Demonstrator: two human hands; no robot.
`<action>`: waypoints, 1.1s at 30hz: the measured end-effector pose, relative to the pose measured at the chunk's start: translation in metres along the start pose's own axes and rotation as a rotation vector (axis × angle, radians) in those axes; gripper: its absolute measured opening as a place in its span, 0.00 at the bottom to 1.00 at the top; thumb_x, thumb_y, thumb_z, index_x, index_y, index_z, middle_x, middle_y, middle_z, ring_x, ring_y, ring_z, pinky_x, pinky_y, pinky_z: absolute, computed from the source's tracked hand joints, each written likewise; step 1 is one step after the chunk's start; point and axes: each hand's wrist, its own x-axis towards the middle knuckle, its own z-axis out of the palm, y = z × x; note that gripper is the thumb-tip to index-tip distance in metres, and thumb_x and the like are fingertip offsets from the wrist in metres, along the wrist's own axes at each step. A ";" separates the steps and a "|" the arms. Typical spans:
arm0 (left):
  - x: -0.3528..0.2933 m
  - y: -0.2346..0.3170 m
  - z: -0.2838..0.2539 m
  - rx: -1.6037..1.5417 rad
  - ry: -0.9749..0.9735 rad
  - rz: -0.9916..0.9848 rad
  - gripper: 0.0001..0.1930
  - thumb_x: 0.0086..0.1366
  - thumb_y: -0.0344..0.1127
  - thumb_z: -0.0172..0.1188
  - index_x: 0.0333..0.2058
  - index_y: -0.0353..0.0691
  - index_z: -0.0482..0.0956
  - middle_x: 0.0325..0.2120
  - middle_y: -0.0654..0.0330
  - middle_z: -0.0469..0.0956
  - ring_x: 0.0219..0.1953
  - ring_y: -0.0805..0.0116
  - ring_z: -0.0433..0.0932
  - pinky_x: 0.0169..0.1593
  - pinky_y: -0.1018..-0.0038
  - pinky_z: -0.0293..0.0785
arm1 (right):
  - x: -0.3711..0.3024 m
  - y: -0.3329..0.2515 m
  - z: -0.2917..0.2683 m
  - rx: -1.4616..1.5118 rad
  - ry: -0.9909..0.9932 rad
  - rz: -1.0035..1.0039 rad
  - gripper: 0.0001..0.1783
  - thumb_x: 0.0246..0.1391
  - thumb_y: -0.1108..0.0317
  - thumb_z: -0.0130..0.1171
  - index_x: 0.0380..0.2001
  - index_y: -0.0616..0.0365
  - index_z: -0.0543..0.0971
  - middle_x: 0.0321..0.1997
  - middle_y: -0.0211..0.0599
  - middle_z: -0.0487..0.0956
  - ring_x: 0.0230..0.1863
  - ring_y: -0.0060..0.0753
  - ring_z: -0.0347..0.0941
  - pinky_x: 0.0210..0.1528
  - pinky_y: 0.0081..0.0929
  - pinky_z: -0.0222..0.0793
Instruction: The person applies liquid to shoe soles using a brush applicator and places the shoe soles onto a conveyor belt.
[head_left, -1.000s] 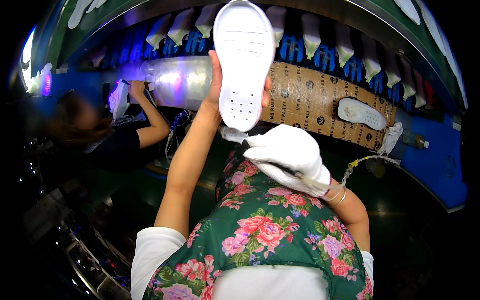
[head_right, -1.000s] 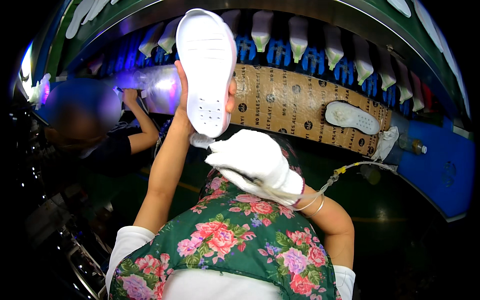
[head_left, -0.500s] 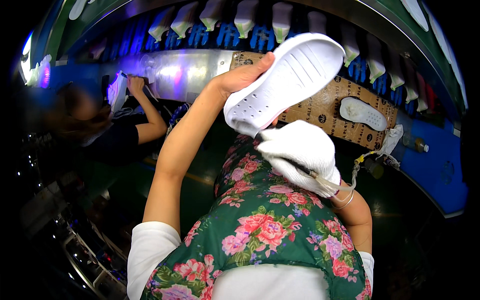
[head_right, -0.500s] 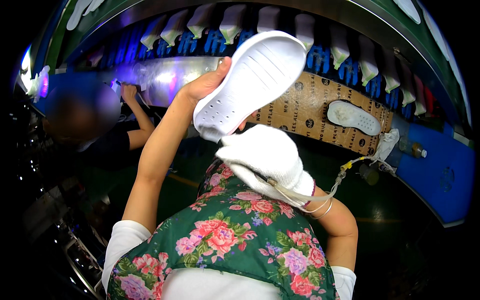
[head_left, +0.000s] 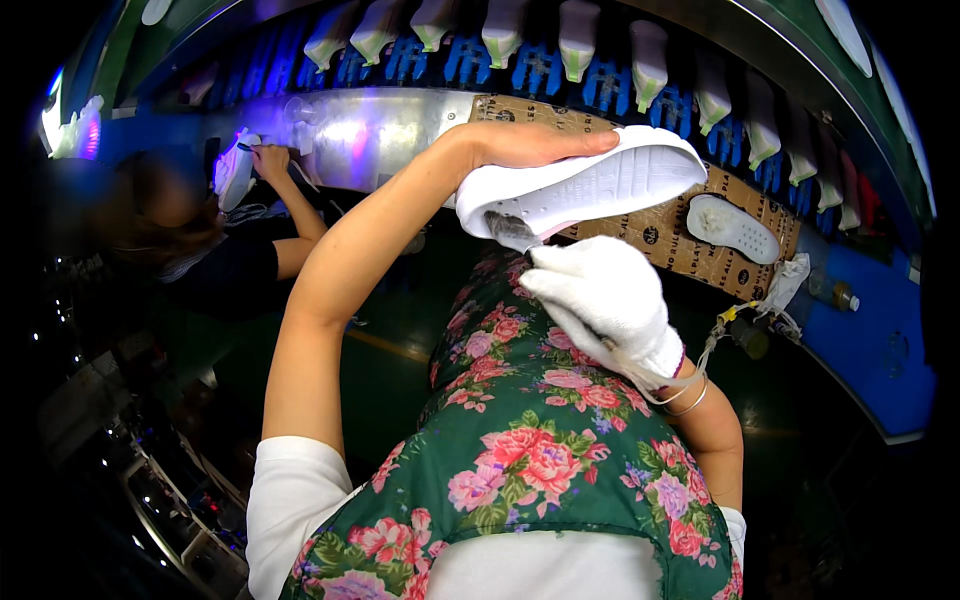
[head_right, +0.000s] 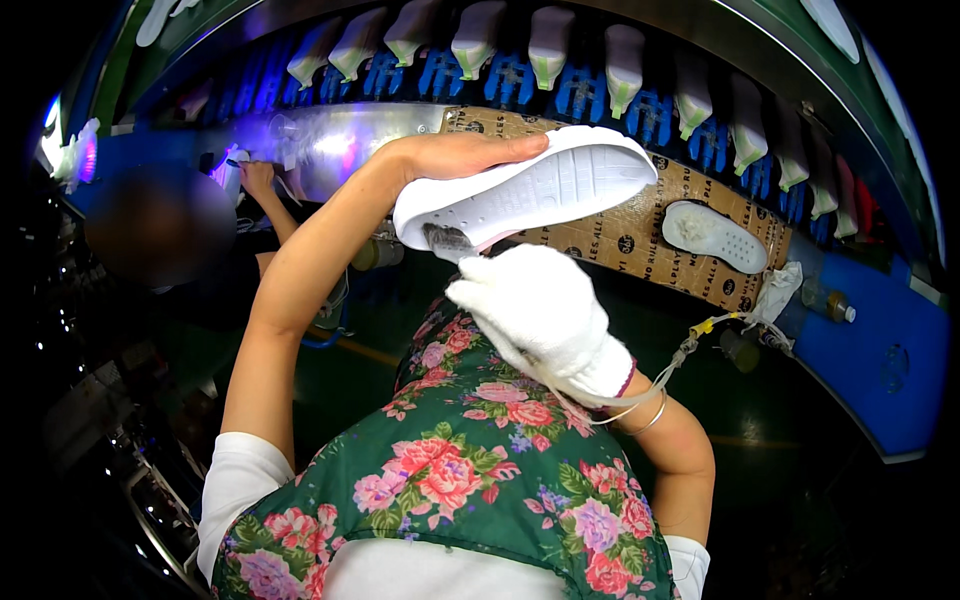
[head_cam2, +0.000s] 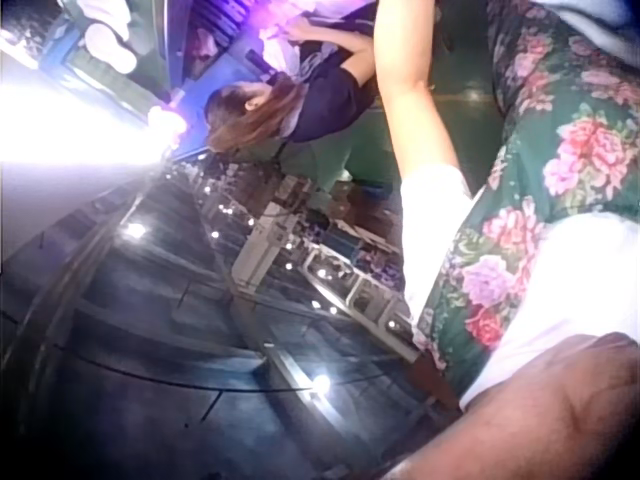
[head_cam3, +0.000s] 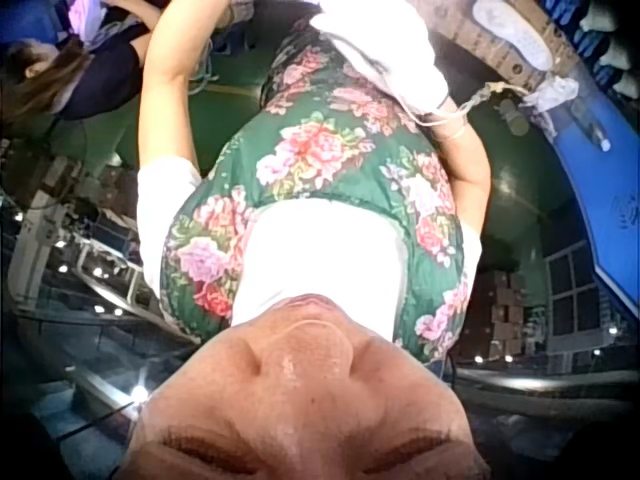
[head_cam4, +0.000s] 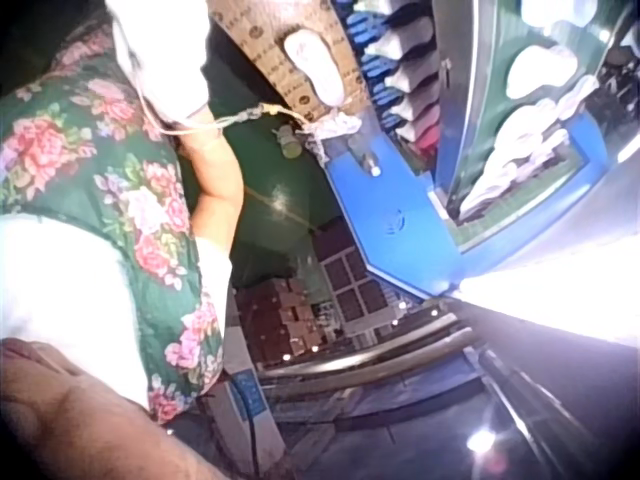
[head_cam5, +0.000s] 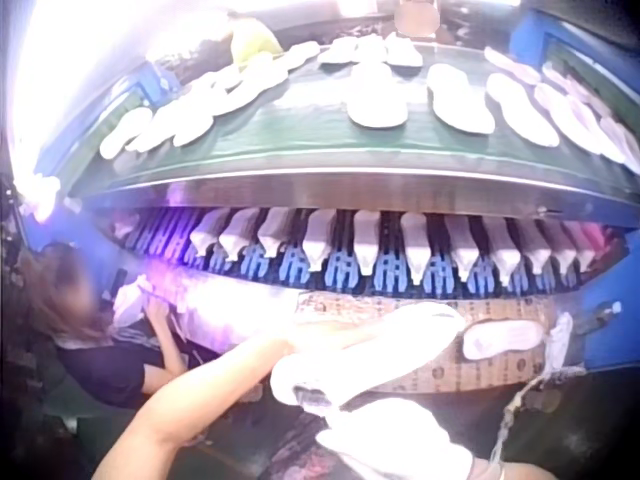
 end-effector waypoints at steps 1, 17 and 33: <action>-0.001 0.004 -0.001 0.078 0.026 -0.030 0.50 0.59 0.81 0.42 0.60 0.40 0.75 0.56 0.38 0.73 0.57 0.48 0.76 0.55 0.60 0.75 | -0.002 0.000 0.002 0.006 -0.009 -0.020 0.17 0.41 0.78 0.70 0.38 0.54 0.83 0.38 0.41 0.83 0.34 0.43 0.79 0.37 0.34 0.75; 0.015 -0.009 -0.012 0.037 0.136 -0.009 0.48 0.60 0.79 0.45 0.59 0.38 0.76 0.56 0.42 0.74 0.56 0.55 0.76 0.54 0.66 0.75 | -0.004 -0.013 0.000 0.105 -0.017 0.128 0.18 0.42 0.77 0.71 0.40 0.54 0.84 0.39 0.40 0.84 0.34 0.39 0.80 0.37 0.32 0.76; 0.040 -0.063 0.060 -1.293 -0.109 0.429 0.37 0.74 0.63 0.30 0.62 0.35 0.65 0.42 0.42 0.81 0.38 0.44 0.84 0.41 0.52 0.84 | 0.004 0.021 -0.040 0.086 0.461 0.450 0.12 0.51 0.81 0.67 0.41 0.67 0.84 0.41 0.42 0.85 0.41 0.28 0.81 0.48 0.25 0.76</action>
